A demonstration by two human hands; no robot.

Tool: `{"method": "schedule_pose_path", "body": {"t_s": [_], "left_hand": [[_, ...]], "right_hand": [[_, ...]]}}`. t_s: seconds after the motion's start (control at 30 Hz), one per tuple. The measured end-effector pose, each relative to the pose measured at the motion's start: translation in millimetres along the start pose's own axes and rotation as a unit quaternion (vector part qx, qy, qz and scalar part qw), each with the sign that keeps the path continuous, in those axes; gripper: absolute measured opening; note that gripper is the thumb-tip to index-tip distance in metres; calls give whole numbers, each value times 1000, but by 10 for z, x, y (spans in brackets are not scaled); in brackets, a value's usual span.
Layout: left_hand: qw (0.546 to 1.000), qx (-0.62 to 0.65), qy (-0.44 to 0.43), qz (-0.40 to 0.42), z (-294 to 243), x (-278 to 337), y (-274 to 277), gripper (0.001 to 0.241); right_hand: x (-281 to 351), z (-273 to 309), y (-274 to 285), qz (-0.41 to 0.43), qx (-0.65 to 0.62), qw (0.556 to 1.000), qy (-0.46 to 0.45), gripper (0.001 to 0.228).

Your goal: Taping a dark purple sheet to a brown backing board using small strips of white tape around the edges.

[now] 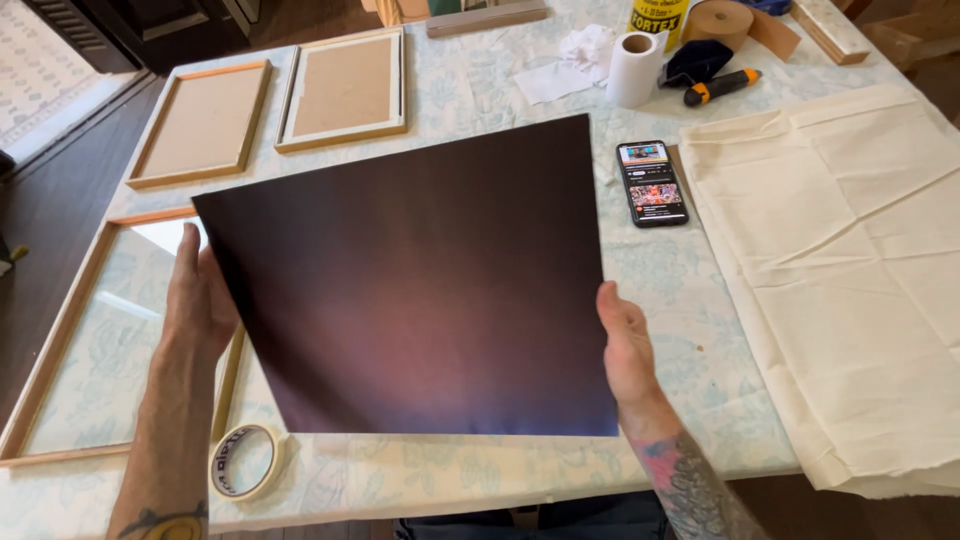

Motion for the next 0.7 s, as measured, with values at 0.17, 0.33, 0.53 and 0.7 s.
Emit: {"method": "schedule_pose_path", "body": {"t_s": [0.17, 0.33, 0.53, 0.7], "left_hand": [[999, 15, 43, -19, 293, 89, 232, 73], [994, 89, 58, 4, 375, 143, 133, 75], [991, 126, -6, 50, 521, -89, -103, 74], [984, 163, -51, 56, 401, -45, -263, 67]], "right_hand": [[-90, -63, -189, 14, -14, 1000, -4, 60], [-303, -106, -438, 54, -23, 998, -9, 58], [-437, -111, -591, 109, -49, 993, 4, 56], [-509, -181, -511, 153, -74, 985, 15, 54]]}}
Point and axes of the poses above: each hand's wrist, its own x-axis away from the middle knuckle, its own y-axis out of the back of the hand, z = x × y, the point moved 7 cm from there along -x, towards the middle knuckle, and after that the axes turned 15 degrees about -z, right-handed, at the moved point
